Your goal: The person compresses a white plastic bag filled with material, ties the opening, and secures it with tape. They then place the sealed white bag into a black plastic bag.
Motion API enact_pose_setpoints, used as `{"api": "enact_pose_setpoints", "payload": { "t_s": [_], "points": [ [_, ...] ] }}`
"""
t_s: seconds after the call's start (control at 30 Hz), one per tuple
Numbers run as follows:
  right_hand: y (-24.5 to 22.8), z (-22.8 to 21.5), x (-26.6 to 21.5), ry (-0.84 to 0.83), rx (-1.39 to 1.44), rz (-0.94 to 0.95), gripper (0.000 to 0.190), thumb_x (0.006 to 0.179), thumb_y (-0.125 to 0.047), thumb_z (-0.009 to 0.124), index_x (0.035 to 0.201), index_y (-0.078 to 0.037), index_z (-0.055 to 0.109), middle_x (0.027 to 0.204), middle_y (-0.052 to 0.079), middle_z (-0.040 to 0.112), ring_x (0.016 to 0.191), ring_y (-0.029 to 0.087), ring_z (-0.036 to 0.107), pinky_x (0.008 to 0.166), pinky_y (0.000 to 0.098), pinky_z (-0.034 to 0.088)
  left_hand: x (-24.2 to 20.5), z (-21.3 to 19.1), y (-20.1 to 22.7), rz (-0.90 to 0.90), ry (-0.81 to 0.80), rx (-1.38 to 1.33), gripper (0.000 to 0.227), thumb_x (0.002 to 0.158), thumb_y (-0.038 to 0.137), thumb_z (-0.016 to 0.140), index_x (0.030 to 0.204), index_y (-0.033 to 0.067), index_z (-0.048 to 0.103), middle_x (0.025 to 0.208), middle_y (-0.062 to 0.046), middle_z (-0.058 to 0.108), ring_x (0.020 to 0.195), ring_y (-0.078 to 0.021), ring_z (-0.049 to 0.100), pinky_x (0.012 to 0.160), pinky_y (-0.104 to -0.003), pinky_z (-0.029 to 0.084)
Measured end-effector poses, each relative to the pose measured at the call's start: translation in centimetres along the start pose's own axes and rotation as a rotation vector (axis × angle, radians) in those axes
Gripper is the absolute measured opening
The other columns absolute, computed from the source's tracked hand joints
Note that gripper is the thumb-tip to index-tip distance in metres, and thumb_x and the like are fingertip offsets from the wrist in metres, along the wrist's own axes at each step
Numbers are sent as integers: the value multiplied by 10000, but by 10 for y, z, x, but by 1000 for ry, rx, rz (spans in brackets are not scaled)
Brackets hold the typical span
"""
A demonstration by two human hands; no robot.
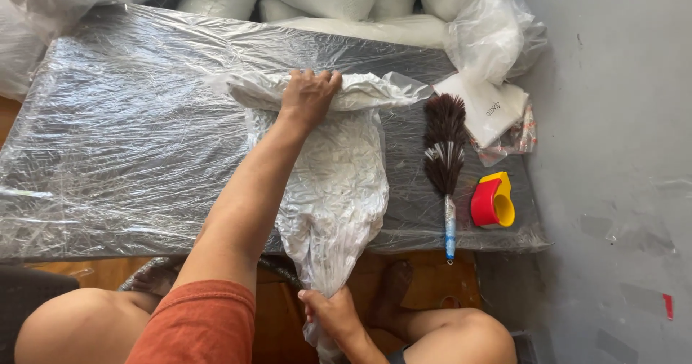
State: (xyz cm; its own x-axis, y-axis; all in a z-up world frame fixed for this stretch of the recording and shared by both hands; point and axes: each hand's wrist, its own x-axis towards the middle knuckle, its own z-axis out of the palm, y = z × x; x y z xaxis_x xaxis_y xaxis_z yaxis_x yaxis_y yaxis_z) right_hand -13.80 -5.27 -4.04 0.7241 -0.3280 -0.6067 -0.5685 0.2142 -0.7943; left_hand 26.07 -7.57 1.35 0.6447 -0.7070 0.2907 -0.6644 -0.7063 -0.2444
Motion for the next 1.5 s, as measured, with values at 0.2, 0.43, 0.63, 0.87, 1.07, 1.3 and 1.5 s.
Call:
{"api": "enact_pose_setpoints", "payload": {
  "t_s": [0.2, 0.43, 0.63, 0.87, 1.07, 1.3, 1.5],
  "points": [
    [-18, -1, 11, -2, 3, -27, 228, 786, -107, 767, 636, -34, 612, 500, 76, 578, 431, 154, 524, 479, 297, 465, -7, 5, 2, -80, -2, 12, 900, 873, 262, 605, 1645, 149, 157, 1561, -151, 350, 1431, -374, 278, 1145, -616, 135],
    [-18, 6, 18, -27, 14, -34, 245, 790, -78, 737, 599, -56, 584, 494, 70, 559, 426, 157, 499, 472, 302, 447, -122, -58, 49, -121, -348, -507, 993, 892, 842, 284, 1578, 124, 299, 1659, -193, 238, 1550, -393, 138, 1223, -647, 6],
    [-1, 14, 17, 32, -42, -13, 209, 785, -116, 735, 638, -55, 601, 515, 69, 557, 446, 156, 509, 464, 312, 433, -159, -19, 51, -83, -183, -605, 1044, 915, 840, 269, 1622, 74, 211, 1704, -186, 60, 1564, -339, -86, 1215, -549, -156],
    [17, 6, 14, 16, -260, -49, 330, 731, -258, 761, 461, -112, 641, 425, 54, 599, 420, 164, 646, 504, 294, 500, -154, -30, 53, -157, -196, -586, 1079, 831, 924, 402, 1575, 144, 435, 1683, -165, 298, 1583, -329, 165, 1275, -543, 5],
    [16, 8, 6, 31, -205, 14, 245, 804, -174, 716, 615, -54, 617, 506, 56, 586, 456, 147, 573, 478, 311, 490, -153, -8, 48, -92, -248, -567, 1094, 877, 908, 268, 1646, 133, 199, 1714, -164, 40, 1560, -310, -112, 1199, -529, -199],
    [29, 5, 12, 24, -201, -51, 228, 808, -158, 721, 640, -63, 599, 506, 54, 567, 449, 144, 553, 470, 315, 486, -153, -12, 50, -88, -247, -568, 1086, 873, 893, 285, 1641, 129, 209, 1712, -165, 41, 1559, -313, -107, 1204, -543, -179],
    [15, 11, 14, 34, -225, -67, 274, 803, -159, 722, 573, -71, 602, 488, 44, 589, 444, 137, 555, 512, 314, 496, -146, -18, 45, -92, -210, -568, 1074, 864, 872, 316, 1629, 126, 211, 1711, -161, 46, 1564, -317, -100, 1207, -547, -179]
  ]
}}
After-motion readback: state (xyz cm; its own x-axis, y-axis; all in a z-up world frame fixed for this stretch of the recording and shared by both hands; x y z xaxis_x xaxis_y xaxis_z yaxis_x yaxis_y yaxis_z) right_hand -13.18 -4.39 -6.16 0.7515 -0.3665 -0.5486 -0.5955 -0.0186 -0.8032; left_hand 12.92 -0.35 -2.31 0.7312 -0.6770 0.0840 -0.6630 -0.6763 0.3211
